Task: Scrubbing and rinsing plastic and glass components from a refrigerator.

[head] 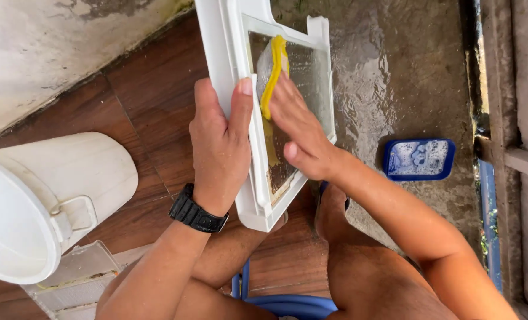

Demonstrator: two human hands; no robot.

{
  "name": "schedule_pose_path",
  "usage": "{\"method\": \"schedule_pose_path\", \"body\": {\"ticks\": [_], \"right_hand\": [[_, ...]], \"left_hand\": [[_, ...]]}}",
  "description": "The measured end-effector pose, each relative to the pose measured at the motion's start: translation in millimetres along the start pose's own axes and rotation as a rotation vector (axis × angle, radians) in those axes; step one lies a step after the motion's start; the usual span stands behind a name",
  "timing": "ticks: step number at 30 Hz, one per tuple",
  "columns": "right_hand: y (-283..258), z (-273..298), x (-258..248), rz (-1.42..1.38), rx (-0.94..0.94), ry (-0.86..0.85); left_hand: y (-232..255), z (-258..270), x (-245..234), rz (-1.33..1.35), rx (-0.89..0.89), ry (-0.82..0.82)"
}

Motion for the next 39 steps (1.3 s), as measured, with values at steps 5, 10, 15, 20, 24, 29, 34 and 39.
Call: {"method": "schedule_pose_path", "body": {"ticks": [5,10,15,20,24,29,34,39], "right_hand": [[-24.6,38.9,-1.1,-0.067,-0.081,-0.063],[-33.2,57.6,-1.5,-0.149,-0.194,-0.220],[-8.1,71.1,0.9,-0.116,-0.202,-0.237],[-21.6,64.0,-5.7,-0.128,-0.113,-0.175],[-8.7,74.1,6.3,-0.160,-0.221,-0.155],[73.2,113.3,19.1,-0.073,0.230,-0.041],[111.0,96.7,23.6,-0.178,0.881,0.059],[53.5,110.8,24.8,-0.056,0.515,-0.013]], "left_hand": [[-3.8,-1.8,-1.5,-0.037,0.066,0.043],[2.0,-1.5,-0.2,-0.037,0.078,0.041],[0.6,-1.9,0.0,-0.042,0.109,0.042],[1.8,0.6,2.1,-0.030,0.106,0.034],[2.0,-0.2,-0.2,-0.047,0.112,0.035],[-2.2,1.4,1.7,0.019,0.143,0.013],[8.6,0.2,5.0,-0.014,0.059,-0.010],[-1.2,2.7,-2.3,-0.037,0.140,-0.016]]}}
Point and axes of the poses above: each hand's wrist, its own z-axis away from the middle knuckle, its own x-axis out of the palm, y = z × x, the point moved 3 cm from there along -z, towards the middle knuckle, and after that the axes turned 10 degrees about x, right-handed, at the moved point
